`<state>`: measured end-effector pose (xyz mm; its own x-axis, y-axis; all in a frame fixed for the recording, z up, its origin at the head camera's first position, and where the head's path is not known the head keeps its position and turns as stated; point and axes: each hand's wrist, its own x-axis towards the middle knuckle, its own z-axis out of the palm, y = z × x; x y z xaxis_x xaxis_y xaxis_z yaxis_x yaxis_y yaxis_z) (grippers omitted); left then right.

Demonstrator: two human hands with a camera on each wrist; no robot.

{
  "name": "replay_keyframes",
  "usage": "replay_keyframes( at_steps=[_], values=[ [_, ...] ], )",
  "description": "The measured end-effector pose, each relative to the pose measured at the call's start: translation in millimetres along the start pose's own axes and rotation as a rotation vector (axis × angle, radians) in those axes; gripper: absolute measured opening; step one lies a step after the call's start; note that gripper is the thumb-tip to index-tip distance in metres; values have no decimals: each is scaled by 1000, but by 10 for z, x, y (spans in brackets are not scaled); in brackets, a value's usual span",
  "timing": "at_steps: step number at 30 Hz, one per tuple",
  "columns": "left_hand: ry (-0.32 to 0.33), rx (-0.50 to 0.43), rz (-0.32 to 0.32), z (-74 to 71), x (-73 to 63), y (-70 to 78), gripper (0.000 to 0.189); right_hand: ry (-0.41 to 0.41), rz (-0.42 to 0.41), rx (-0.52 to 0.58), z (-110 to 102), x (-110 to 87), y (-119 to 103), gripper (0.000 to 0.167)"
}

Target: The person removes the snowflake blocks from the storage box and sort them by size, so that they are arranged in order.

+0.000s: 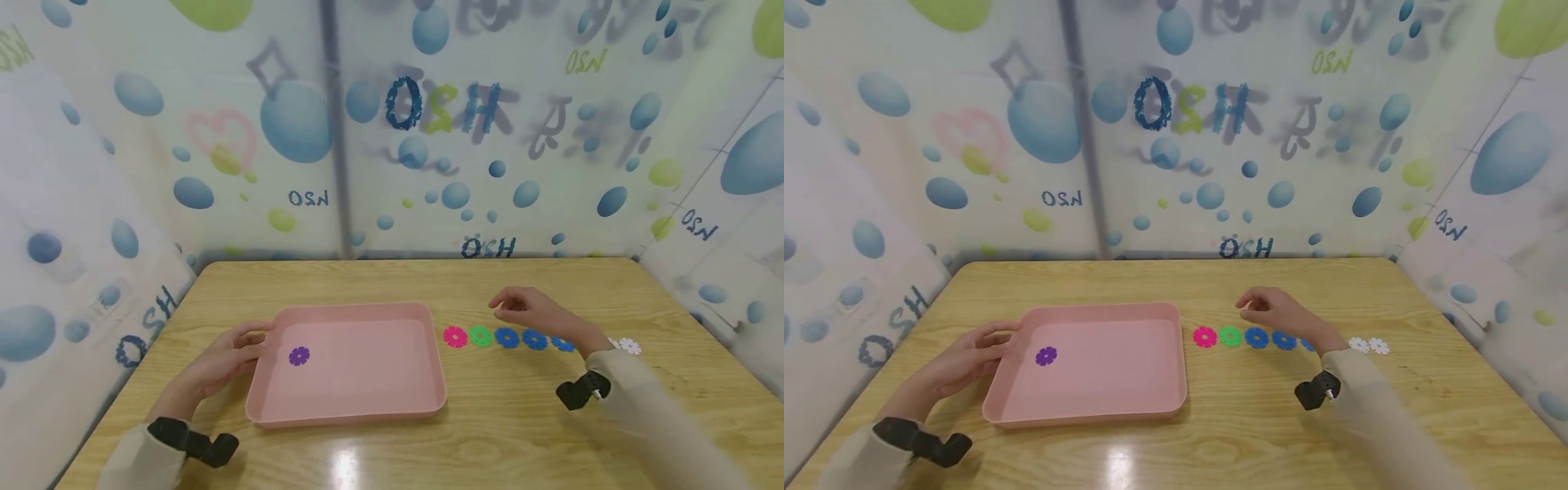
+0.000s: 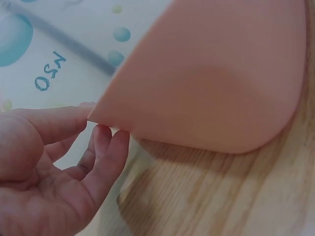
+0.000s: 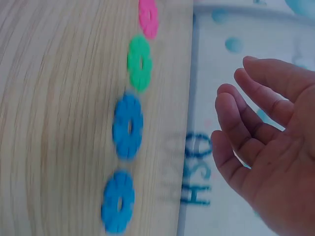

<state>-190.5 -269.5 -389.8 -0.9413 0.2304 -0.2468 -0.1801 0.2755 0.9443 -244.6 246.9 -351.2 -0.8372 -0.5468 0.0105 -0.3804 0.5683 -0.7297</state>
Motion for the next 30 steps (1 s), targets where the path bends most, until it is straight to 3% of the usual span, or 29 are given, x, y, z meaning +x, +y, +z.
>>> replay_keyframes(
  at_steps=[18, 30],
  values=[
    [2, -17, -6, 7, 3, -39, 53, -182, -184, 21, 754, 757, -664, 24],
    [-19, -22, 11, -7, 7, -16, 52, -387, -155, -112, 1112, 1150, -1115, 22]
  ],
)
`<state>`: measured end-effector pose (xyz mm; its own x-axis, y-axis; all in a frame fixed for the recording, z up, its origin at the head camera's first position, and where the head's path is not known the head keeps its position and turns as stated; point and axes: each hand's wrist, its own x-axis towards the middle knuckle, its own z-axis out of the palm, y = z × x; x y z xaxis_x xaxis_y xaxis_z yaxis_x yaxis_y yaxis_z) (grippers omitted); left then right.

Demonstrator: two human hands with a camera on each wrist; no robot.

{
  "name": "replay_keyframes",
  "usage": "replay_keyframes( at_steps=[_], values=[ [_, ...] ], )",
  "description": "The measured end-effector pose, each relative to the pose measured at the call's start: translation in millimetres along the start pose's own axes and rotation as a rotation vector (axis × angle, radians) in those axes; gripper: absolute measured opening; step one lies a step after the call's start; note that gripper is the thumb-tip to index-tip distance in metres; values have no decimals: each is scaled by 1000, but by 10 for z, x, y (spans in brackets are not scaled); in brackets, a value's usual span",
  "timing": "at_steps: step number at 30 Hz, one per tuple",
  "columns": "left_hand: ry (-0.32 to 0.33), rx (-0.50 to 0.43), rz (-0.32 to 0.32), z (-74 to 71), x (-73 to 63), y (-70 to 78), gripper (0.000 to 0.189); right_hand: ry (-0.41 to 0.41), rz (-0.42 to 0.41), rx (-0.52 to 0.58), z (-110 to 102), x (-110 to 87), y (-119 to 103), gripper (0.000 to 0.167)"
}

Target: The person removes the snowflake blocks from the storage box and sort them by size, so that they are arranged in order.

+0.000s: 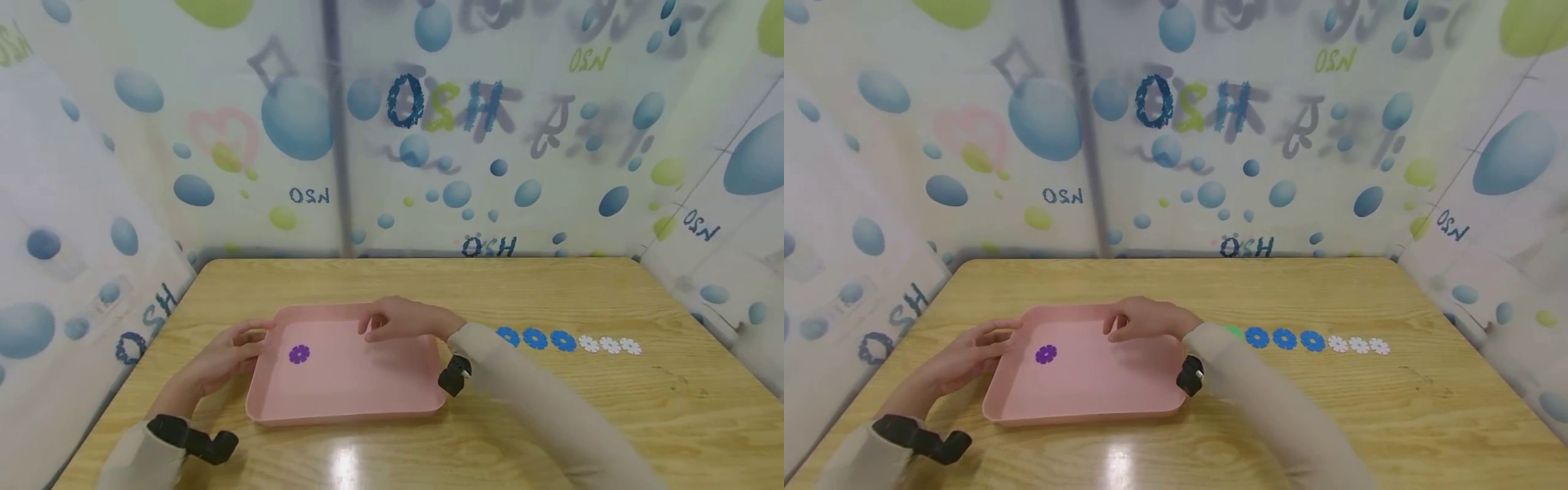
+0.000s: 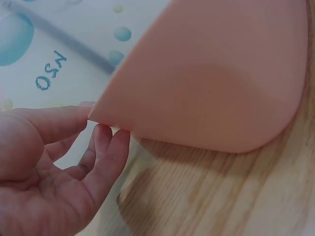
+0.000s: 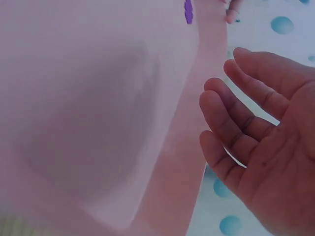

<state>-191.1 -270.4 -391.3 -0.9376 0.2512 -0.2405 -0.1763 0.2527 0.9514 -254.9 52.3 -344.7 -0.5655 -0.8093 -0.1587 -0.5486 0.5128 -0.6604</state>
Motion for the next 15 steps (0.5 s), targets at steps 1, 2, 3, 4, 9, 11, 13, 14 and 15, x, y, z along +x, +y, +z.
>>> replay_keyframes(
  at_steps=[1, 2, 3, 4, 9, 11, 13, 14, 15],
  values=[
    [3, 1, -2, -3, 3, -2, 52, -23, 4, -8, 12, 42, -33, 21],
    [5, 2, -3, -7, 5, -5, 52, -46, 12, -18, 25, 86, -62, 20],
    [7, 2, -5, -10, 7, -7, 52, -67, 17, -25, 42, 133, -81, 20],
    [6, 4, -2, -14, 8, -10, 52, -84, 23, -32, 62, 183, -94, 19],
    [1, -3, -9, -15, 26, -22, 52, -133, 42, -32, 199, 433, -61, 15],
    [-6, -4, -4, -19, 32, -32, 51, -133, 54, -30, 259, 531, -56, 16],
    [-17, -6, 10, -26, 35, -38, 51, -127, 57, -52, 308, 632, -88, 19],
    [-21, -6, 15, -31, 38, -41, 51, -124, 52, -81, 329, 681, -119, 20],
    [-23, -5, 18, -35, 40, -44, 51, -122, 41, -109, 352, 732, -145, 22]
  ],
)
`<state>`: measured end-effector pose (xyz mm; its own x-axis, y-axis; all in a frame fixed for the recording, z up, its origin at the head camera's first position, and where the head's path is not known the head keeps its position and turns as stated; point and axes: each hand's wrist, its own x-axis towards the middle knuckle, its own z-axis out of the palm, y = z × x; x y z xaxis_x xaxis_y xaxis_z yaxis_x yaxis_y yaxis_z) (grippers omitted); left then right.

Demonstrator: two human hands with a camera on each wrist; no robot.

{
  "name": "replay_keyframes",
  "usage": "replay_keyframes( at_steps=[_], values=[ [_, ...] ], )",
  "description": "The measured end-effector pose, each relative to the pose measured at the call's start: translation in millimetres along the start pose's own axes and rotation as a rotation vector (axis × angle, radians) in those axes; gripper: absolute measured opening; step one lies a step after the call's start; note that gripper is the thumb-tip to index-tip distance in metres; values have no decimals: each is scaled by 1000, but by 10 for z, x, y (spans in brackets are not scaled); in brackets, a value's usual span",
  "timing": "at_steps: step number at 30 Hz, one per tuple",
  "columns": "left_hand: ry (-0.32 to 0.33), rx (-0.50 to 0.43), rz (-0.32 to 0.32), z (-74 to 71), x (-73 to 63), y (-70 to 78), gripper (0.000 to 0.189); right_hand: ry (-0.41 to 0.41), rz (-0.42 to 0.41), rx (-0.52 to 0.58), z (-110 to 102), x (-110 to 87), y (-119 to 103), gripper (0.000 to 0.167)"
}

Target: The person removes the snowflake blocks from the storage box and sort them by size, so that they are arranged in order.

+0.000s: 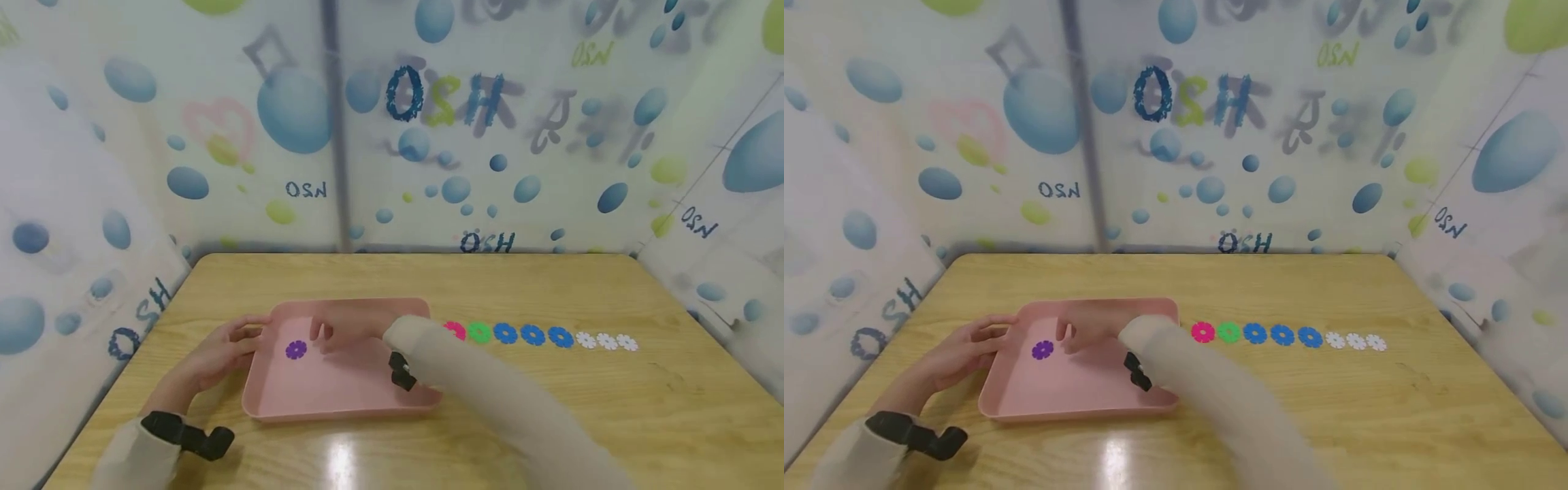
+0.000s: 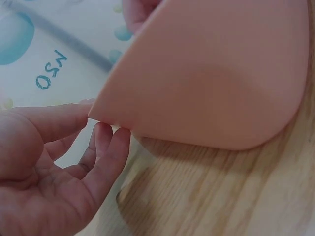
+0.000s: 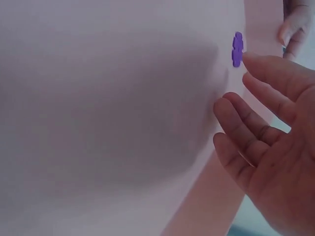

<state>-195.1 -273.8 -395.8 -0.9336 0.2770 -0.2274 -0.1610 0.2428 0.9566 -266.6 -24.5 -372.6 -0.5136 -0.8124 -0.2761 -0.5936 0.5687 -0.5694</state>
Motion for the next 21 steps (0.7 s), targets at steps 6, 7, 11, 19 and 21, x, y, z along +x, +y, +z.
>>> replay_keyframes(
  at_steps=[6, 7, 11, 19, 21],
  values=[
    [3, -3, -11, -21, -15, 31, 54, 29, -46, -90, 56, 206, -183, 25],
    [1, -6, -11, -19, -15, 37, 54, 37, -42, -83, 62, 218, -201, 24],
    [-5, -10, -6, -11, -15, 47, 54, 60, -19, -64, 88, 255, -234, 21],
    [4, -13, 3, -22, -27, 13, 55, 67, -19, -92, 142, 334, -267, 20],
    [-1, -12, 10, -21, -26, 10, 55, 69, -8, -86, 141, 333, -281, 18]
  ],
)
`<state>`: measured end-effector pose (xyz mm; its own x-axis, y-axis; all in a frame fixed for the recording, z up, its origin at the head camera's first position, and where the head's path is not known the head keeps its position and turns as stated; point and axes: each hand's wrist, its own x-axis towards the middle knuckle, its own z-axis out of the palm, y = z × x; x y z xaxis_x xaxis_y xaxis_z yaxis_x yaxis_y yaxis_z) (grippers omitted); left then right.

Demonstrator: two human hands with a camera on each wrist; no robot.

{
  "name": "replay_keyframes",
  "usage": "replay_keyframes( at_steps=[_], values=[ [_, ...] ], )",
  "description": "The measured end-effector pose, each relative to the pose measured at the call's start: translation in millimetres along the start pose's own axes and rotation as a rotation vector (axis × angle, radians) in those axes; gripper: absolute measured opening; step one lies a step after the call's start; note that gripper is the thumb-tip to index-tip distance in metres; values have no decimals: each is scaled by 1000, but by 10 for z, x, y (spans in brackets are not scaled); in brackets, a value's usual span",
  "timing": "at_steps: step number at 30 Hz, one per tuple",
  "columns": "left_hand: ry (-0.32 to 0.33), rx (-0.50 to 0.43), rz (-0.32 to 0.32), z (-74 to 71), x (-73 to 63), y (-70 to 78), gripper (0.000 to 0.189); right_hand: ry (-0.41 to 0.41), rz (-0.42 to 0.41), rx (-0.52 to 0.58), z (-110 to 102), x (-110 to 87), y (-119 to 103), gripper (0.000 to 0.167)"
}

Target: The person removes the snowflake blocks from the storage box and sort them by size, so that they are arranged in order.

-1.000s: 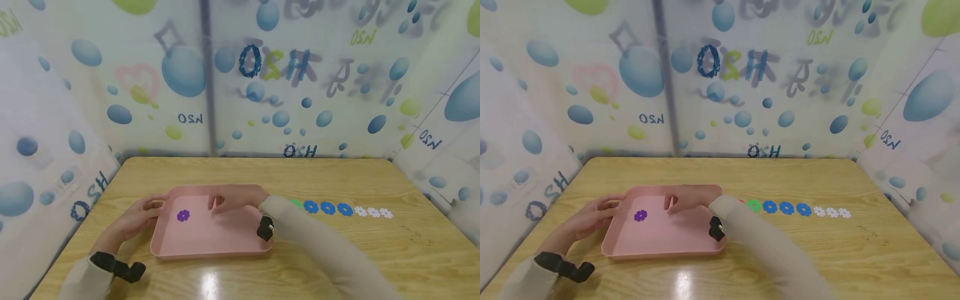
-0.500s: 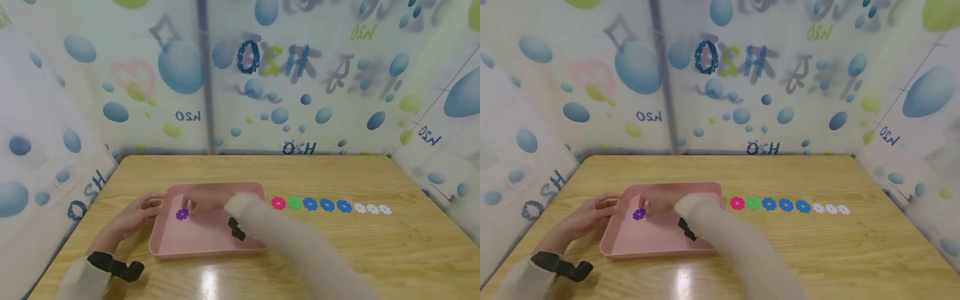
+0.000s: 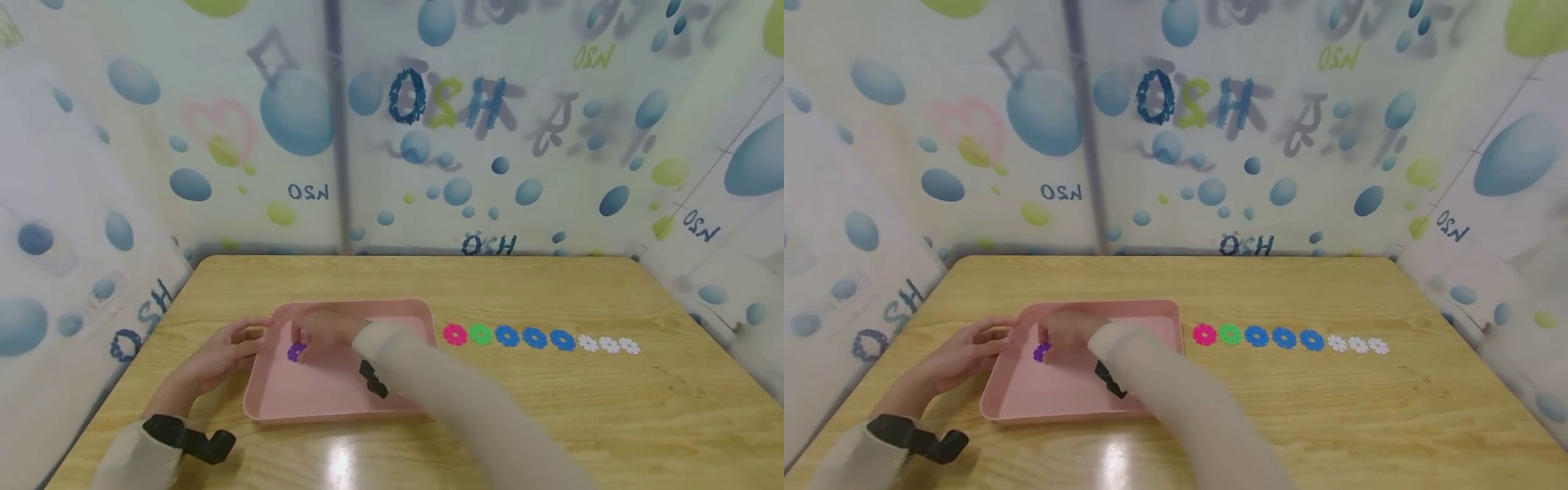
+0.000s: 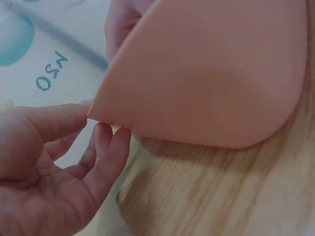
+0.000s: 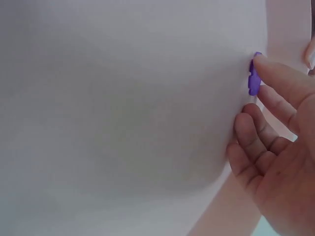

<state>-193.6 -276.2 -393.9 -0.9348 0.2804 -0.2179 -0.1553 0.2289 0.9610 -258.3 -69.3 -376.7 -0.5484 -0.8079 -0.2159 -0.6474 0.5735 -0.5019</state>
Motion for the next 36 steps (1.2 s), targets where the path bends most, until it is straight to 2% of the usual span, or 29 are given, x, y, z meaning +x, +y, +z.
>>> replay_keyframes(
  at_steps=[17, 26, 30, 33, 36],
  values=[
    [-7, -2, 7, 9, 0, 8, 55, 54, 28, 32, -15, -30, -53, 17],
    [-9, -10, 17, 8, 0, -17, 53, 64, -6, 20, -12, -31, -110, 17],
    [-18, -19, 27, 9, -5, -28, 53, 56, -53, 25, -20, -40, -92, 16],
    [-14, -17, 26, 7, -4, -30, 52, 52, -91, 73, -51, -87, -67, 15],
    [-12, -2, 25, 3, 5, -19, 52, 47, -76, 143, -106, -191, -38, 18]
  ],
)
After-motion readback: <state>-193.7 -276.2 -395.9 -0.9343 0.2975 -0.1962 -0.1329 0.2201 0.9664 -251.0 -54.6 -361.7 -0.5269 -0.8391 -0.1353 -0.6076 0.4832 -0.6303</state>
